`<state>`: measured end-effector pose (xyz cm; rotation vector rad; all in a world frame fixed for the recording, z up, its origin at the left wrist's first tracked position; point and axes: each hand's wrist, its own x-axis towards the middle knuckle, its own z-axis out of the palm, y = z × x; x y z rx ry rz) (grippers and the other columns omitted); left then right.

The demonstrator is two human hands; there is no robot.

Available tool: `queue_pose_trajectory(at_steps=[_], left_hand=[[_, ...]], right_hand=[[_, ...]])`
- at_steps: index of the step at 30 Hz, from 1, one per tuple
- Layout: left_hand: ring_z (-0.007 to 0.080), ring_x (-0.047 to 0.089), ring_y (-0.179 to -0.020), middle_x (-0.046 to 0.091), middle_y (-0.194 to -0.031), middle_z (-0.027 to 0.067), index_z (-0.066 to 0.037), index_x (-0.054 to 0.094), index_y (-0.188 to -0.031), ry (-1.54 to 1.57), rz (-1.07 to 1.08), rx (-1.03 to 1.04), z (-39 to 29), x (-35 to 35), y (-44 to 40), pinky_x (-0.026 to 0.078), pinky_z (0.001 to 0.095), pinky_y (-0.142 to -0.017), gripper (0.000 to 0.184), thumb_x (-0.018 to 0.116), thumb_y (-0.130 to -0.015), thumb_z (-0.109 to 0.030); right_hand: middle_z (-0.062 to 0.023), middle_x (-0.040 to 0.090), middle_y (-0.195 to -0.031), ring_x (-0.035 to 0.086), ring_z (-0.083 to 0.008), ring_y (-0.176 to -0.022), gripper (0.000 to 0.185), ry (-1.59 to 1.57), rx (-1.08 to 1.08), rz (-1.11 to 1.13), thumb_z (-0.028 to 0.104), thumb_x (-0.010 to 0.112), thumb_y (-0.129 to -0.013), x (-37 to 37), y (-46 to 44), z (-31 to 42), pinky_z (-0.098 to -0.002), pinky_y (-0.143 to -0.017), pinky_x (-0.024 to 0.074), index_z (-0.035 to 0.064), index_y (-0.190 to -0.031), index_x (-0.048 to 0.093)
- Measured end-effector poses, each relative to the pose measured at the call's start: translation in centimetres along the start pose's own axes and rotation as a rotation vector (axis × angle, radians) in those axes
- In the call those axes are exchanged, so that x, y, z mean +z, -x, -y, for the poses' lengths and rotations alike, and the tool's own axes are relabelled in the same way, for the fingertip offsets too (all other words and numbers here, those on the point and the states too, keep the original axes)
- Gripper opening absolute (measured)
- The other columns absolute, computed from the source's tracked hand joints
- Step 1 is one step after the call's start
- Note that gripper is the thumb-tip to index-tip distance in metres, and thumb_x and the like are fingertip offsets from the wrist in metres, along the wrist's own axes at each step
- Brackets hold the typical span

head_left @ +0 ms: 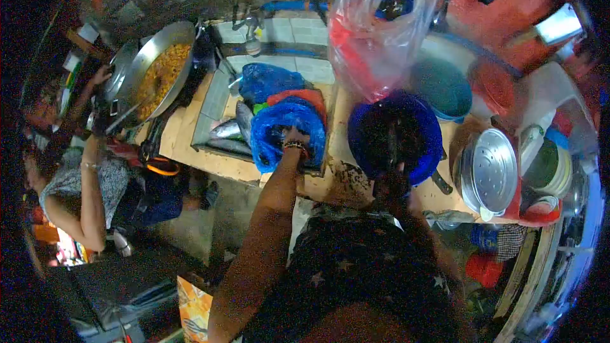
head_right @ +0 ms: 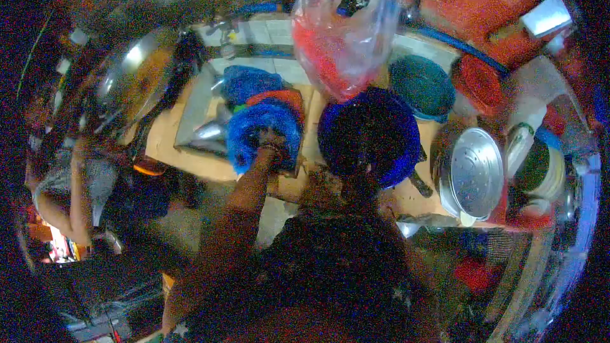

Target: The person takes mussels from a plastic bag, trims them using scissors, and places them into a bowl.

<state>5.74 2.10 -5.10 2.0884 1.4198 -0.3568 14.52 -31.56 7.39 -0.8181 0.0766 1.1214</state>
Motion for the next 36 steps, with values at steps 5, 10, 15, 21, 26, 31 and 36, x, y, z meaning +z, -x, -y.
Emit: queue_pose_trajectory(at_steps=[5,10,15,21,26,31,36], left_hand=[[0.0403,0.035,-0.114,0.014,-0.137,0.0151,-0.026,0.024,-0.129,-0.104,-0.013,0.01,0.6,0.4,-0.9,0.037,0.0482,-0.089,0.074,0.059,-0.067,-0.043],[0.0376,0.05,-0.098,0.045,-0.117,0.0197,-0.02,0.047,-0.116,-0.057,-0.268,0.321,3.8,1.3,-1.8,0.043,0.0435,-0.083,0.055,0.061,-0.064,-0.033],[0.0378,0.057,-0.08,0.059,-0.094,0.0167,-0.009,0.056,-0.098,0.176,-0.325,0.257,6.7,-1.5,-4.4,0.049,0.0439,-0.064,0.042,0.066,-0.061,-0.027],[0.0219,0.054,-0.058,0.058,-0.073,0.0053,-0.013,0.052,-0.094,1.396,0.526,0.01,6.4,-9.3,2.4,0.046,0.0316,-0.042,0.03,0.062,-0.069,-0.026],[0.0187,0.053,-0.06,0.056,-0.072,0.0059,-0.01,0.055,-0.086,1.556,0.533,0.102,3.0,-11.2,9.9,0.044,0.0254,-0.043,0.02,0.056,-0.073,-0.026],[0.0196,0.054,-0.066,0.056,-0.081,0.0075,-0.007,0.054,-0.093,1.636,0.817,0.224,-4.3,-11.6,14.1,0.042,0.025,-0.046,0.025,0.055,-0.075,-0.025],[0.0238,0.058,-0.079,0.057,-0.088,0.0061,-0.009,0.049,-0.104,1.293,0.857,0.359,-14.2,-10.7,18.1,0.05,0.0385,-0.069,0.029,0.054,-0.08,-0.024]], right_hand=[[-0.0047,0.048,-0.07,0.048,-0.0159,-0.064,0.036,-0.074,0.024,-0.086,0.041,0.041,-0.086,0.1,0.4,-0.4,-0.0306,-0.062,0.0438,0.0052,-0.084,0.048],[-0.0048,0.049,-0.069,0.048,-0.0158,-0.062,0.039,-0.139,0.038,-0.177,0.043,0.042,-0.085,0.9,0.5,-0.5,-0.0299,-0.059,0.0438,0.0052,-0.081,0.049],[-0.0038,0.048,-0.061,0.047,-0.016,-0.056,0.046,0.027,-0.003,0.067,0.051,0.039,-0.083,-0.5,0.2,-0.5,-0.0281,-0.053,0.0404,0.0064,-0.074,0.05],[-0.0022,0.042,-0.049,0.041,-0.017,-0.047,0.059,0.283,-0.056,0.034,0.062,0.031,-0.079,3.6,2.7,1.2,-0.0268,-0.046,0.0328,0.009,-0.061,0.048],[-0.0026,0.044,-0.051,0.042,-0.0164,-0.048,0.058,0.166,-0.016,0.142,0.061,0.032,-0.079,2.9,2.4,1.3,-0.028,-0.047,0.0339,0.0082,-0.064,0.049],[-0.0023,0.043,-0.051,0.041,-0.0157,-0.048,0.057,-0.014,0.046,0.042,0.06,0.034,-0.08,5.2,4.0,3.1,-0.0284,-0.047,0.0352,0.0062,-0.071,0.051],[-0.0043,0.048,-0.056,0.048,-0.0181,-0.052,0.054,0.009,0.025,0.154,0.054,0.035,-0.082,1.4,3.3,2.4,-0.0298,-0.049,0.0394,0.0035,-0.087,0.053]])
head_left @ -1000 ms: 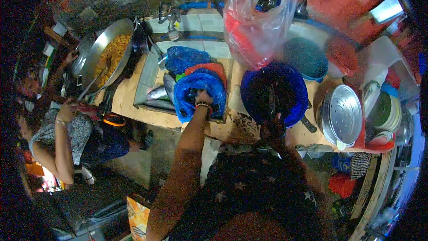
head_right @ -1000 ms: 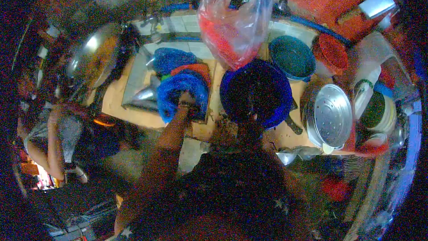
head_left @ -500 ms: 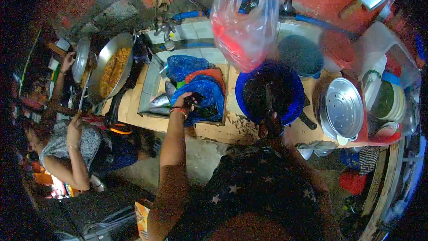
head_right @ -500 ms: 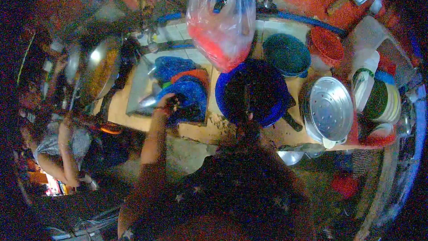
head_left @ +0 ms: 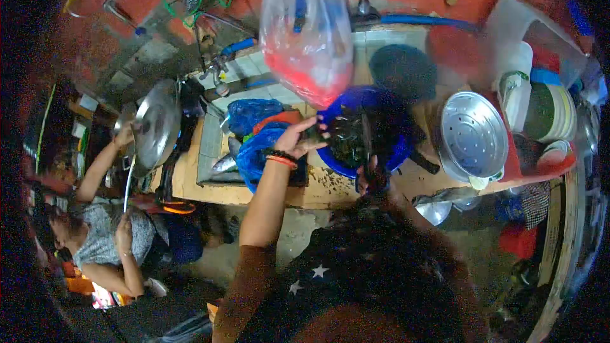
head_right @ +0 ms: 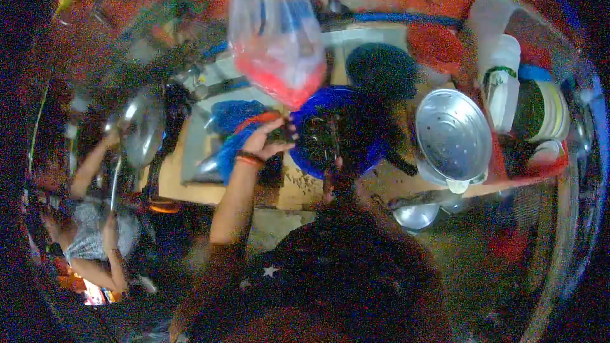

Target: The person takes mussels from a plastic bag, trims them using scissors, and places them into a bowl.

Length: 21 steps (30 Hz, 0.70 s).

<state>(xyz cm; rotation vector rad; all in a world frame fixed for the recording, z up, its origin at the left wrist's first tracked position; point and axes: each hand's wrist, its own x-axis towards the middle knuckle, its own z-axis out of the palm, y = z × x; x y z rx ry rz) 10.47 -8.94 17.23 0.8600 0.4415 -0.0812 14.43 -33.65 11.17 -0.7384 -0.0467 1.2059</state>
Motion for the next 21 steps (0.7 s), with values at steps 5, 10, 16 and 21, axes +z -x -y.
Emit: queue_pose_trajectory(at_steps=[5,10,16,21], left_hand=[[0.0167,0.052,-0.089,0.056,-0.095,0.0027,-0.01,0.046,-0.115,-0.422,-0.162,0.037,1.1,4.7,-2.3,0.044,0.0368,-0.072,0.047,0.061,-0.076,-0.032],[0.0141,0.051,-0.082,0.056,-0.088,0.0045,-0.005,0.056,-0.101,-0.841,-0.172,0.399,2.6,3.1,-5.8,0.043,0.0273,-0.069,0.033,0.066,-0.072,-0.018],[0.0129,0.053,-0.069,0.058,-0.074,0.0065,-0.001,0.059,-0.086,-1.365,-0.055,0.624,3.1,4.5,-5.8,0.043,0.0242,-0.065,0.019,0.056,-0.068,0.004],[0.021,0.059,-0.072,0.062,-0.078,0.0111,-0.001,0.06,-0.083,-1.38,0.103,0.579,7.3,4.7,-7.3,0.045,0.0292,-0.066,0.026,0.046,-0.065,0.012]], right_hand=[[-0.0056,0.047,-0.054,0.049,-0.0196,-0.05,0.055,-0.052,-0.155,-0.074,0.057,0.039,-0.08,-2.1,0.3,-0.6,-0.0297,-0.048,0.0392,0.0035,-0.084,0.051],[-0.0063,0.046,-0.054,0.047,-0.0203,-0.046,0.054,-0.073,-0.211,-0.229,0.056,0.041,-0.079,-0.5,3.4,2.1,-0.0296,-0.045,0.0379,0.0029,-0.083,0.05],[-0.005,0.044,-0.053,0.046,-0.0194,-0.045,0.055,-0.148,-0.24,-0.209,0.056,0.044,-0.078,-0.7,4.7,3.0,-0.0294,-0.045,0.0377,0.0014,-0.081,0.048],[-0.0041,0.043,-0.053,0.045,-0.0178,-0.045,0.053,0.141,-0.324,-0.285,0.054,0.046,-0.078,-1.1,5.3,3.6,-0.0289,-0.044,0.0372,0.0013,-0.08,0.049]])
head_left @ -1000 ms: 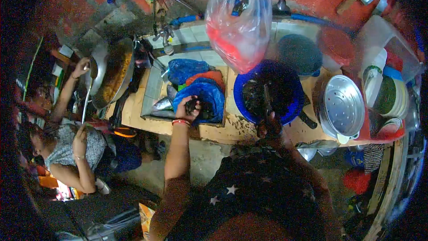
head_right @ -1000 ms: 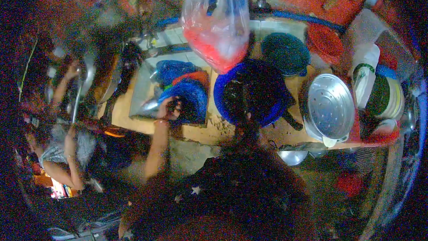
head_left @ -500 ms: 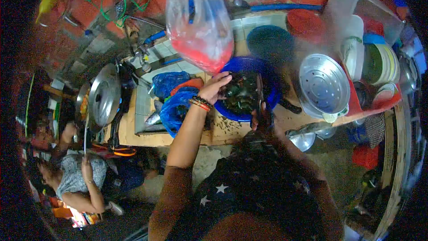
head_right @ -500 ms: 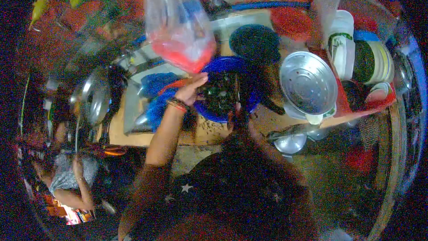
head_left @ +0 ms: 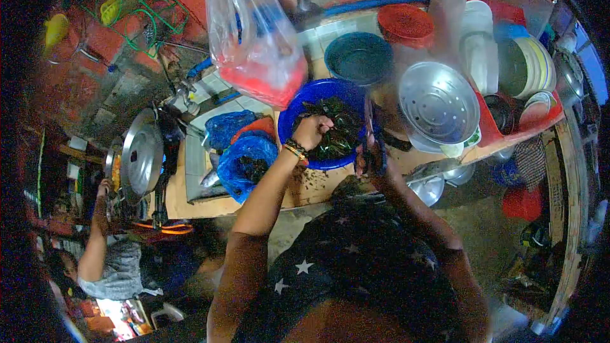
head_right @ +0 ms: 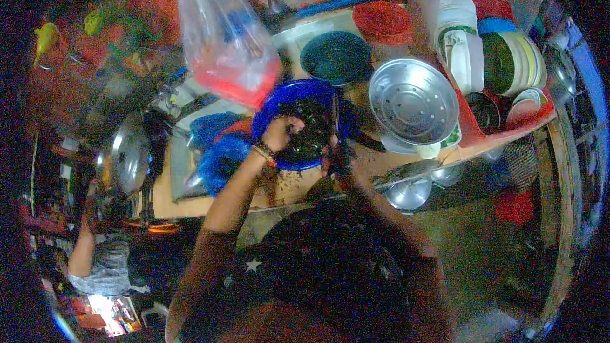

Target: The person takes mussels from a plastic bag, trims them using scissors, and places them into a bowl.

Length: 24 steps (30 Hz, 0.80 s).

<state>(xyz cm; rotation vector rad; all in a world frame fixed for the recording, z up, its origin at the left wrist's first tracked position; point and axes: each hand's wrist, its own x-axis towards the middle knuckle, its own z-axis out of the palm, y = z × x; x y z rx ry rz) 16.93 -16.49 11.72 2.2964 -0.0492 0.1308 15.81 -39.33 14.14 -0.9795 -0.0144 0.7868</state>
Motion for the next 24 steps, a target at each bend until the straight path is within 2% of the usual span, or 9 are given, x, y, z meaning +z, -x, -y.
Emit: queue_pose_trajectory(at_steps=[2,4,6,11,16,18,20,21,24], left_hand=[[0.0237,0.058,-0.074,0.061,-0.08,0.0105,-0.002,0.06,-0.085,-0.084,0.026,0.045,-0.4,1.7,-0.2,0.046,0.0303,-0.067,0.027,0.048,-0.065,0.01],[0.0264,0.057,-0.075,0.06,-0.083,0.01,-0.004,0.06,-0.087,-0.167,0.051,0.091,-0.6,3.1,-0.6,0.046,0.0314,-0.068,0.028,0.05,-0.066,0.009],[0.0291,0.054,-0.083,0.057,-0.088,0.0095,-0.009,0.06,-0.09,-0.474,0.078,0.214,-0.6,4.2,-1.1,0.045,0.035,-0.072,0.028,0.053,-0.066,0.004],[0.0293,0.052,-0.085,0.054,-0.09,0.0103,-0.012,0.06,-0.083,-0.577,0.2,0.071,-0.5,4.7,-2.5,0.041,0.0395,-0.08,0.018,0.056,-0.067,-0.003],[0.0303,0.053,-0.084,0.057,-0.079,0.0123,-0.008,0.057,-0.081,-0.324,0.144,0.274,0.8,3.7,-3.5,0.042,0.0394,-0.074,0.01,0.055,-0.071,-0.006],[0.0306,0.056,-0.073,0.059,-0.078,0.0129,-0.004,0.055,-0.082,-0.034,-0.044,0.265,1.6,3.3,-4.0,0.044,0.0353,-0.067,0.009,0.055,-0.072,-0.003],[0.0245,0.058,-0.073,0.059,-0.078,0.012,-0.002,0.054,-0.082,-0.056,-0.125,0.145,1.9,2.0,-4.5,0.045,0.0312,-0.066,0.01,0.057,-0.072,-0.002],[0.0194,0.058,-0.073,0.06,-0.078,0.0112,-0.002,0.054,-0.084,0.015,-0.099,0.079,3.7,1.6,-4.9,0.045,0.0288,-0.067,0.016,0.063,-0.07,-0.003],[0.0196,0.058,-0.07,0.06,-0.076,0.0104,-0.001,0.054,-0.086,0.059,-0.122,0.048,2.3,0.4,-5.0,0.046,0.0289,-0.067,0.02,0.065,-0.069,-0.006]], right_hand=[[-0.0039,0.043,-0.053,0.045,-0.0171,-0.045,0.052,0.002,-0.037,-0.001,0.053,0.047,-0.078,-0.5,0.0,0.0,-0.0285,-0.043,0.0368,0.0012,-0.08,0.049],[-0.0045,0.05,-0.057,0.049,-0.0144,-0.045,0.039,-0.022,-0.081,-0.061,0.045,0.054,-0.078,-0.8,0.1,0.1,-0.0265,-0.037,0.0381,0.0067,-0.075,0.052],[-0.0045,0.05,-0.056,0.049,-0.015,-0.045,0.038,-0.005,-0.082,-0.069,0.044,0.053,-0.079,-1.0,0.2,0.4,-0.0274,-0.038,0.0384,0.0062,-0.075,0.051],[-0.0038,0.043,-0.053,0.046,-0.0159,-0.047,0.048,0.039,-0.092,-0.03,0.049,0.051,-0.078,-1.4,0.4,1.3,-0.0274,-0.042,0.0351,0.001,-0.08,0.047],[-0.0046,0.044,-0.054,0.046,-0.0162,-0.048,0.042,-0.032,-0.134,-0.087,0.043,0.054,-0.079,-1.3,0.3,2.1,-0.0283,-0.041,0.0369,0.0016,-0.08,0.047],[-0.0046,0.044,-0.054,0.046,-0.0159,-0.048,0.039,-0.042,-0.102,-0.061,0.041,0.054,-0.079,-1.6,0.4,2.5,-0.0285,-0.042,0.0375,0.002,-0.081,0.047],[-0.0046,0.044,-0.055,0.046,-0.0156,-0.048,0.037,-0.052,-0.065,-0.037,0.038,0.054,-0.08,-2.3,0.1,2.4,-0.0287,-0.042,0.0381,0.0023,-0.081,0.047],[-0.0046,0.045,-0.054,0.047,-0.0153,-0.048,0.035,-0.022,-0.122,-0.002,0.037,0.053,-0.081,-2.8,-0.5,1.9,-0.0288,-0.042,0.0382,0.0024,-0.081,0.048],[-0.0047,0.046,-0.057,0.047,-0.015,-0.048,0.032,-0.018,-0.13,0.026,0.034,0.052,-0.082,-3.0,-1.2,1.8,-0.029,-0.042,0.0386,0.0025,-0.081,0.048]])
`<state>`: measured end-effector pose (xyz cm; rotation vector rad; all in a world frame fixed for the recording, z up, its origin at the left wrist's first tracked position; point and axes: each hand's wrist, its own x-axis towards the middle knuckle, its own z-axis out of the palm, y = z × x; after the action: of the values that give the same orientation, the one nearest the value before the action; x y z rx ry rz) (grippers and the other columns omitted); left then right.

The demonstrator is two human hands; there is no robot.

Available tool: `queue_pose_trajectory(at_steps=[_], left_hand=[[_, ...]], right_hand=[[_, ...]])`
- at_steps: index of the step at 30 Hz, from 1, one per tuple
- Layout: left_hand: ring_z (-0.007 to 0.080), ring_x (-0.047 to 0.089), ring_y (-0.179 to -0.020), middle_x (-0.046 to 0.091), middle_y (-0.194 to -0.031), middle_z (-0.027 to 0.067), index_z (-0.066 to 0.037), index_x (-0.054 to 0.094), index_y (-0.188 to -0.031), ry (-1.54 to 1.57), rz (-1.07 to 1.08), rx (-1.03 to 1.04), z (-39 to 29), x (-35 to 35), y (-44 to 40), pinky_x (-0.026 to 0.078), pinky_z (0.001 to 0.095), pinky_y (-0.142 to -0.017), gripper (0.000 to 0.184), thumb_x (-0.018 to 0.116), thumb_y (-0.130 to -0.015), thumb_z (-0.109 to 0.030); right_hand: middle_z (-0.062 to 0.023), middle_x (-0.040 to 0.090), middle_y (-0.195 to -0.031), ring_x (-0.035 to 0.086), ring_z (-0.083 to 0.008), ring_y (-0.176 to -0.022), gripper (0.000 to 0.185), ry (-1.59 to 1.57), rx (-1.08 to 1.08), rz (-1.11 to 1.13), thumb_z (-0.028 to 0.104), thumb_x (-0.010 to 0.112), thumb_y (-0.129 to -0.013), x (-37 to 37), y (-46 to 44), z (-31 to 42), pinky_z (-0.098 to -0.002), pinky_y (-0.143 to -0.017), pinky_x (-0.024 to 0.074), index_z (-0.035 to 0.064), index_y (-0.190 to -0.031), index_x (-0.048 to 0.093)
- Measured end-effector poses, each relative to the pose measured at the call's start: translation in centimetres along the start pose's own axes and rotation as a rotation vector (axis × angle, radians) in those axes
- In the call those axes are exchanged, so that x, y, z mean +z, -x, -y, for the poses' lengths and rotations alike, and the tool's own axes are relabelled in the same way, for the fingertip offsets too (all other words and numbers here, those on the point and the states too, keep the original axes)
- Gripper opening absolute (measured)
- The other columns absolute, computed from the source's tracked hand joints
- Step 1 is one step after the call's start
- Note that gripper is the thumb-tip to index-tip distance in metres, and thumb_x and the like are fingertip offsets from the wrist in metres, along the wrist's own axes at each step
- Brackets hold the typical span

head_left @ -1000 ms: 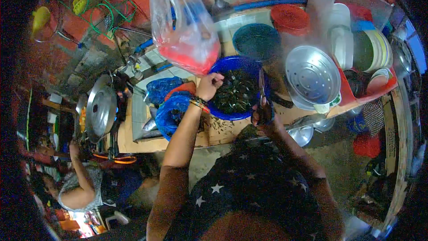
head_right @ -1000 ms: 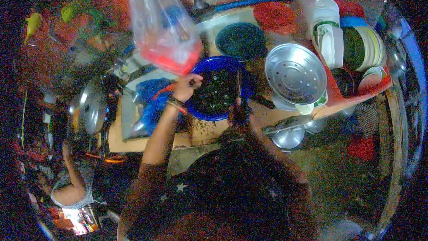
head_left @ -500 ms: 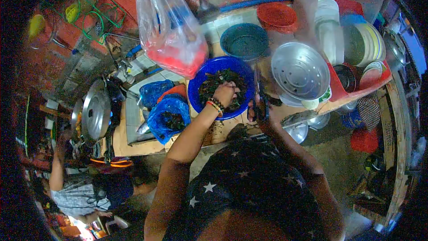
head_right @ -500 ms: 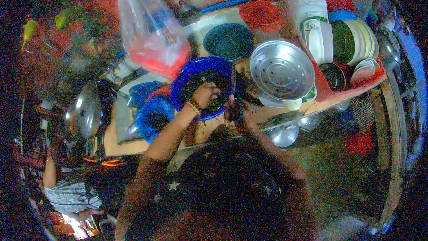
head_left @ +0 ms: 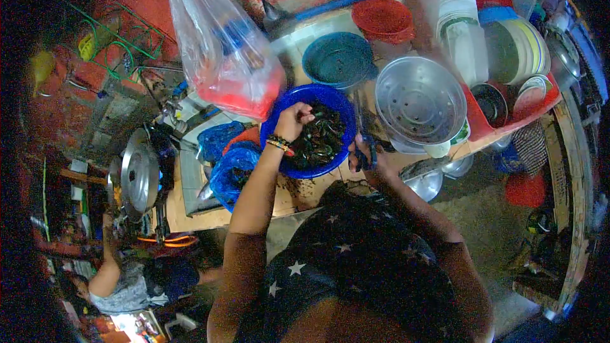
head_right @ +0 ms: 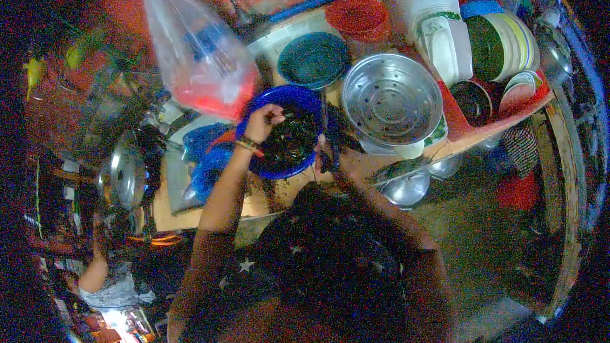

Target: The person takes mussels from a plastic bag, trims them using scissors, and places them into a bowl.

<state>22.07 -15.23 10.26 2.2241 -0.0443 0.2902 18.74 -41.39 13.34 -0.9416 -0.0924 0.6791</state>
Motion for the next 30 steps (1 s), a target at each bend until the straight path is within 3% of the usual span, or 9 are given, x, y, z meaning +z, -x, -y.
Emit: queue_pose_trajectory(at_steps=[2,4,5,8,9,13,16,22,30], left_hand=[[0.0231,0.058,-0.077,0.059,-0.085,0.0117,-0.002,0.054,-0.092,-0.135,0.036,-0.039,-1.5,-0.5,1.1,0.046,0.0307,-0.07,0.031,0.069,-0.067,-0.013],[0.0284,0.055,-0.085,0.054,-0.098,0.0144,-0.005,0.053,-0.098,-0.762,0.098,0.159,-1.2,-0.7,2.6,0.045,0.0345,-0.075,0.045,0.074,-0.061,-0.02],[0.0326,0.051,-0.093,0.048,-0.108,0.0164,-0.01,0.052,-0.103,-0.693,0.211,0.185,0.4,-1.3,2.8,0.043,0.037,-0.08,0.054,0.076,-0.056,-0.02],[0.0328,0.052,-0.091,0.051,-0.104,0.0164,-0.011,0.052,-0.104,-0.348,0.176,0.114,6.2,-2.3,3.3,0.042,0.0356,-0.081,0.051,0.073,-0.057,-0.014],[0.0304,0.053,-0.09,0.054,-0.098,0.0159,-0.007,0.053,-0.102,-0.281,0.266,-0.053,6.9,-3.0,3.5,0.043,0.0343,-0.081,0.047,0.07,-0.058,-0.01],[0.0233,0.056,-0.087,0.058,-0.091,0.0126,-0.005,0.054,-0.1,-0.229,0.243,-0.1,1.8,-5.2,3.9,0.043,0.0317,-0.079,0.043,0.07,-0.06,-0.009],[0.0151,0.055,-0.082,0.06,-0.09,0.0068,-0.005,0.057,-0.1,-0.13,0.279,-0.409,0.3,-5.9,3.8,0.042,0.0264,-0.077,0.037,0.068,-0.064,-0.008],[0.0179,0.058,-0.08,0.062,-0.087,0.01,-0.006,0.058,-0.101,-0.248,0.343,-0.175,-0.4,-6.1,3.2,0.045,0.0267,-0.073,0.037,0.063,-0.065,-0.003],[0.0224,0.059,-0.08,0.061,-0.086,0.0129,-0.002,0.061,-0.089,-0.432,0.283,-0.242,-1.3,-4.9,1.4,0.046,0.0294,-0.073,0.026,0.059,-0.064,0.001]], right_hand=[[-0.0048,0.048,-0.059,0.047,-0.0149,-0.048,0.031,-0.025,0.05,-0.013,0.033,0.051,-0.083,-0.1,-0.3,0.1,-0.029,-0.042,0.0389,0.0027,-0.081,0.048],[-0.0047,0.05,-0.067,0.047,-0.0147,-0.048,0.032,-0.031,0.087,0.057,0.035,0.051,-0.083,-0.2,-0.4,0.2,-0.0283,-0.042,0.0398,0.0035,-0.081,0.047],[-0.0047,0.05,-0.067,0.047,-0.0147,-0.048,0.032,-0.033,0.088,0.06,0.035,0.051,-0.083,-0.1,-0.5,0.2,-0.0283,-0.042,0.0398,0.0035,-0.081,0.047],[-0.0047,0.05,-0.067,0.047,-0.0146,-0.048,0.032,-0.009,0.078,0.019,0.036,0.052,-0.082,0.2,-0.6,0.3,-0.0276,-0.043,0.0409,0.0039,-0.082,0.047],[-0.0048,0.049,-0.063,0.048,-0.0147,-0.049,0.033,0.004,0.095,0.013,0.037,0.051,-0.082,0.1,-0.6,0.2,-0.0273,-0.043,0.041,0.0039,-0.082,0.047],[-0.0046,0.045,-0.055,0.048,-0.0149,-0.05,0.037,0.087,0.122,-0.026,0.04,0.049,-0.083,-0.6,-1.7,-1.1,-0.0271,-0.044,0.0409,0.0036,-0.083,0.047],[-0.005,0.045,-0.054,0.048,-0.0156,-0.05,0.038,0.118,0.121,0.093,0.042,0.048,-0.083,-1.3,-2.1,-1.4,-0.0271,-0.046,0.0404,0.0035,-0.082,0.047],[-0.0052,0.045,-0.054,0.048,-0.0161,-0.05,0.038,0.084,0.143,0.023,0.041,0.05,-0.081,1.0,-1.0,0.4,-0.0266,-0.048,0.039,0.003,-0.081,0.047],[-0.0049,0.046,-0.057,0.048,-0.0152,-0.052,0.037,0.151,0.113,-0.024,0.04,0.053,-0.08,0.3,-1.5,-0.8,-0.0266,-0.048,0.0391,0.0029,-0.08,0.048]])
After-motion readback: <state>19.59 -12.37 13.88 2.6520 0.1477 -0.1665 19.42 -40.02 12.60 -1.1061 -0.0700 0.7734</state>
